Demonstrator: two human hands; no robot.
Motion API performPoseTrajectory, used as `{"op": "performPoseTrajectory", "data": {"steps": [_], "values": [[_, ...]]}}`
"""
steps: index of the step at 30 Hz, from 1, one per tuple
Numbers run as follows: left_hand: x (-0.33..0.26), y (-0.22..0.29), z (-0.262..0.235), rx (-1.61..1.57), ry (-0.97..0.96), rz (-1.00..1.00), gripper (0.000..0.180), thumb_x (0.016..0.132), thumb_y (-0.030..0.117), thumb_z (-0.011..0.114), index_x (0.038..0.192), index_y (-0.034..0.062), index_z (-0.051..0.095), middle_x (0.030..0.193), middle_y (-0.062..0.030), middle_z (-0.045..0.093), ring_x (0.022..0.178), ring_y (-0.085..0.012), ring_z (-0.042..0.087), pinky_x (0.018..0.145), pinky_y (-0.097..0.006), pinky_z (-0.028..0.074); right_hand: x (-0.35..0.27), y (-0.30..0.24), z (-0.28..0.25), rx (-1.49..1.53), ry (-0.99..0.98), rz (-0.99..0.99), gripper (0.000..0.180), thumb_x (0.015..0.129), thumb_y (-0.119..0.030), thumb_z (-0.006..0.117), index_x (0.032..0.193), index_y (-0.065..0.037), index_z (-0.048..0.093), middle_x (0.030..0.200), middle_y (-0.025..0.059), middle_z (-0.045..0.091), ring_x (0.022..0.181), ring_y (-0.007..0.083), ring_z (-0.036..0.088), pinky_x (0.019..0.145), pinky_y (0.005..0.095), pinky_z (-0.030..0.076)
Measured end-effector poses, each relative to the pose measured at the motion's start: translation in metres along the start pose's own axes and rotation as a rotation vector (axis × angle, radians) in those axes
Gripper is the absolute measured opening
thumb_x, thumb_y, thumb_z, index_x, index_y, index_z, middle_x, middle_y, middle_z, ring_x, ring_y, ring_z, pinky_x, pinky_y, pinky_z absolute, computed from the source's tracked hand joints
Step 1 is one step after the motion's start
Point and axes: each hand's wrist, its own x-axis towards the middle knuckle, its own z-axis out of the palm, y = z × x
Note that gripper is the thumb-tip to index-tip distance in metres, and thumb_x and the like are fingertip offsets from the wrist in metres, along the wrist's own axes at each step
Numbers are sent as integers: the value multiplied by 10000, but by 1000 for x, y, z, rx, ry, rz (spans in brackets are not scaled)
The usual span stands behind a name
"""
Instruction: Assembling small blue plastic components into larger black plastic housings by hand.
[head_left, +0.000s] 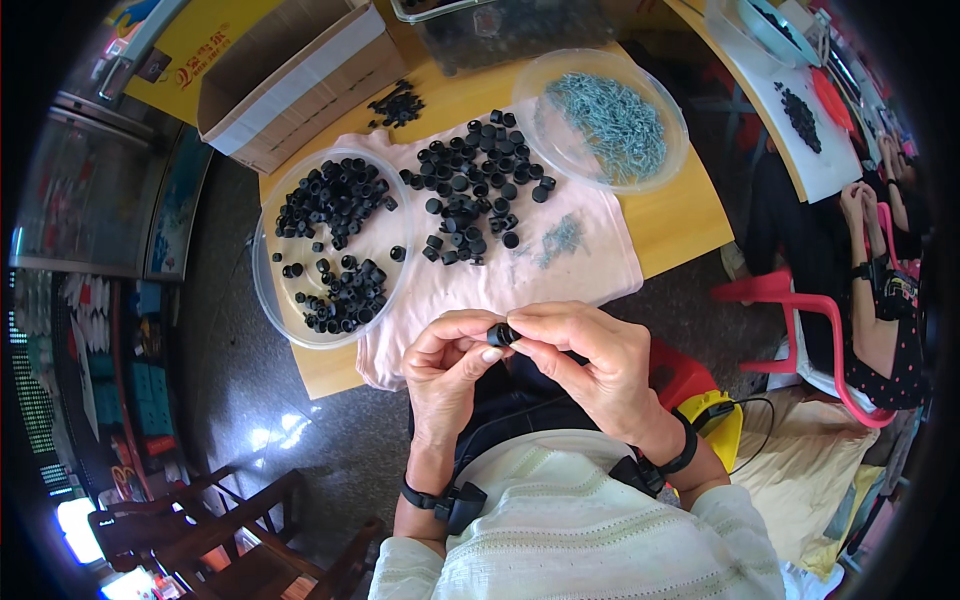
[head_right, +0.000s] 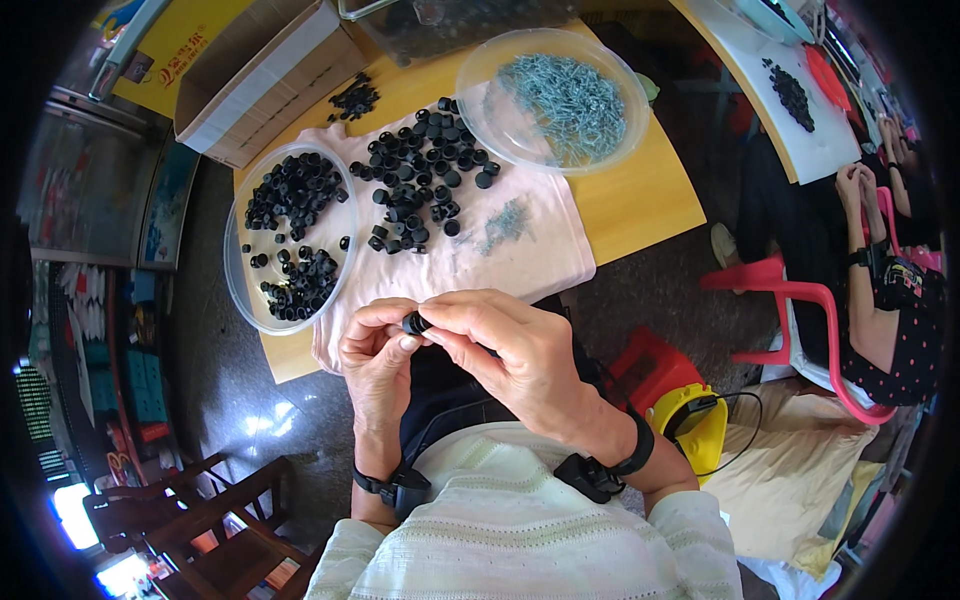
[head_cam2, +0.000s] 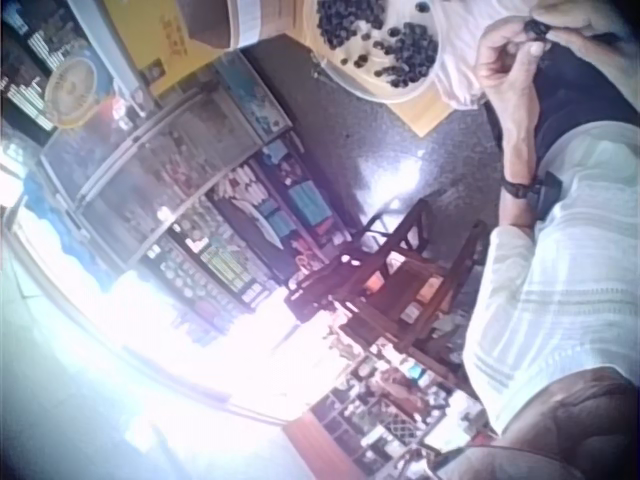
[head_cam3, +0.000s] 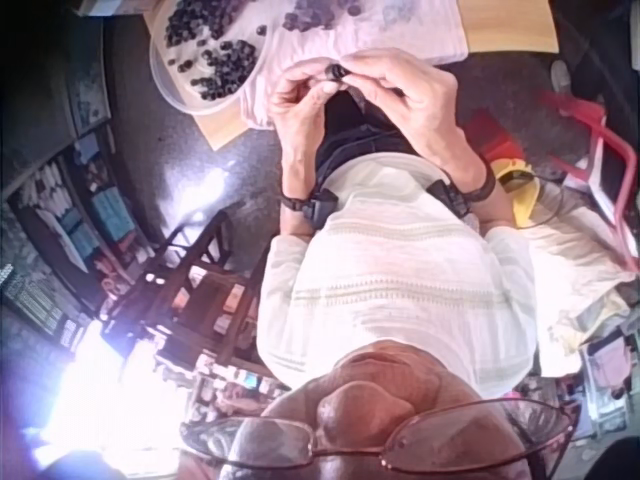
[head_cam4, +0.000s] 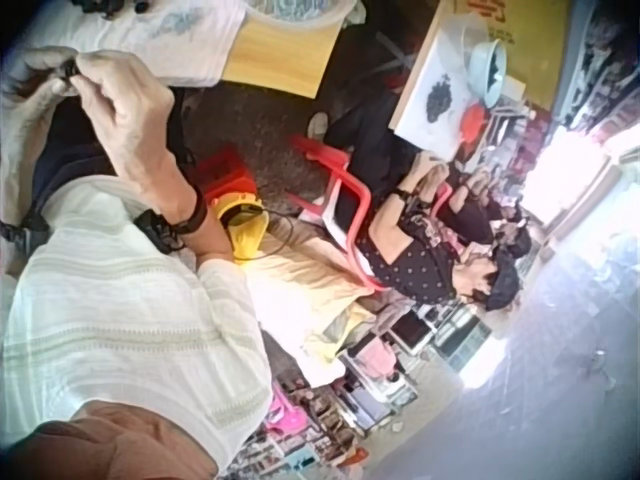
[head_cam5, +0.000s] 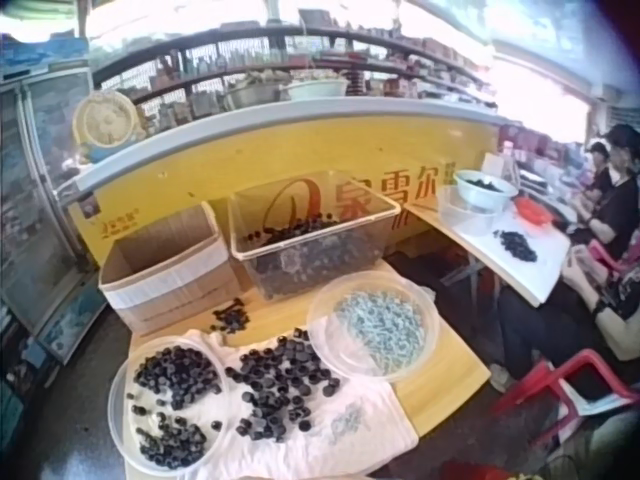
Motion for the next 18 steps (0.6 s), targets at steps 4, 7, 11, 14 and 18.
{"op": "performPoseTrajectory", "data": {"steps": [4,7,11,14,18], "values": [[0,1,1,33,-5,-13,220,779,-86,684,989,-47,632,1025,-148,633,893,-202,654,809,-316,579,-2,-3,0,-26,-1,16,252,764,74,697,1006,18,650,961,141,679,806,209,687,672,273,569],[-1,0,1,66,-12,-1,221,777,-94,681,989,-51,634,1029,-152,630,904,-209,653,814,-320,580,-3,2,1,-64,19,-39,247,766,71,694,1003,21,650,959,145,678,816,218,687,674,278,570],[-2,0,0,160,-32,51,228,771,-98,683,990,-56,636,1032,-159,630,918,-218,649,815,-324,581,-3,4,1,-72,17,-55,234,770,67,691,997,26,650,959,146,678,819,225,686,675,281,571],[-1,0,0,227,-39,84,231,770,-106,680,993,-56,642,1035,-160,632,919,-218,649,815,-317,579,-4,4,0,-101,19,-70,229,774,64,689,996,28,649,961,147,677,814,229,685,679,285,571],[0,2,1,229,-31,44,232,771,-113,675,993,-53,651,1031,-158,637,918,-212,648,813,-307,575,-6,5,0,-93,11,-37,218,782,61,684,995,30,648,957,145,676,809,229,683,680,289,570]]}}
